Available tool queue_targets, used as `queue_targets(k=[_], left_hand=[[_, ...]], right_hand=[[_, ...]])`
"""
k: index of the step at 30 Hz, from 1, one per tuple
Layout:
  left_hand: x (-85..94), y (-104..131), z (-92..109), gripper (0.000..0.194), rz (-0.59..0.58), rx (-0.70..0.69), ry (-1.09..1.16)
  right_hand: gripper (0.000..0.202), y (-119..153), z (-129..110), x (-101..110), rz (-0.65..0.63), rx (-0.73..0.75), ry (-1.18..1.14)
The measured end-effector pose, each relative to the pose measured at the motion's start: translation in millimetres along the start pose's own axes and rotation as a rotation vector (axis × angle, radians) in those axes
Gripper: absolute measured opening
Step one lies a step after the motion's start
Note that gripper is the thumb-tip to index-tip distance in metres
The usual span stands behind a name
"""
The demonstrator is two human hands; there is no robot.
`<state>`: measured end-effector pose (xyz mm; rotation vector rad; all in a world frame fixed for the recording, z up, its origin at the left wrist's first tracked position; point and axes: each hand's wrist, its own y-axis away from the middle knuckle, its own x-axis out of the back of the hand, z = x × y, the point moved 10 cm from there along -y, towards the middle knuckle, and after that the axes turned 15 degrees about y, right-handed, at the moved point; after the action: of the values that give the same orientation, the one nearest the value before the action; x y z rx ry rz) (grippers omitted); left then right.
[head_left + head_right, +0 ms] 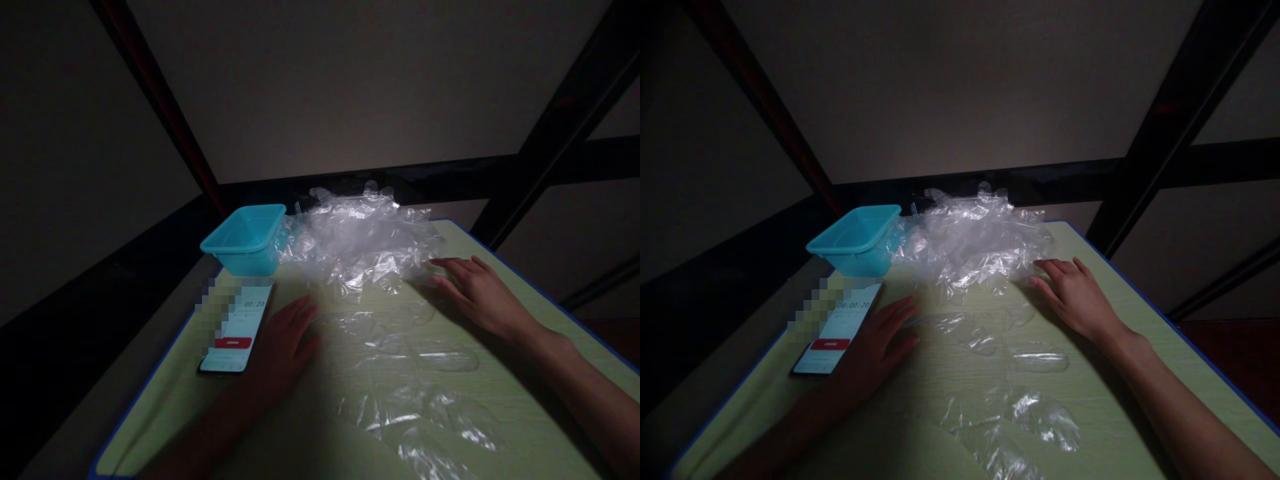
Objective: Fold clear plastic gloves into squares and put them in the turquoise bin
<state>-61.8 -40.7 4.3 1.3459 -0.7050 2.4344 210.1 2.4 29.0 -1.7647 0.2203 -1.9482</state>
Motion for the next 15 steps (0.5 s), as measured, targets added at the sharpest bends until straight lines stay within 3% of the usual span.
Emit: queue_targets(k=[3,9,12,15], left_hand=[[8.3,-1.1,-3.3,0.018,0.068,0.004,0.052],[11.0,-1.3,11.7,0.026,0.081,-0.044,0.053],[8.0,-0.5,15.4,0.022,0.090,-0.049,0.077],[-1.0,0.2,12.9,0.021,0.046,-0.021,0.112]], right_hand=[[0.039,-0.9,-5.4,7.1,0.040,0.040,-0.036],[0.032,2.0,-25.9,20.3,0.057,0.152,-0.140],[0.029,9.4,-59.3,28.8,0.033,0.320,-0.245],[0.033,25.8,-109.3,33.6,-0.074,0.611,-0.349]])
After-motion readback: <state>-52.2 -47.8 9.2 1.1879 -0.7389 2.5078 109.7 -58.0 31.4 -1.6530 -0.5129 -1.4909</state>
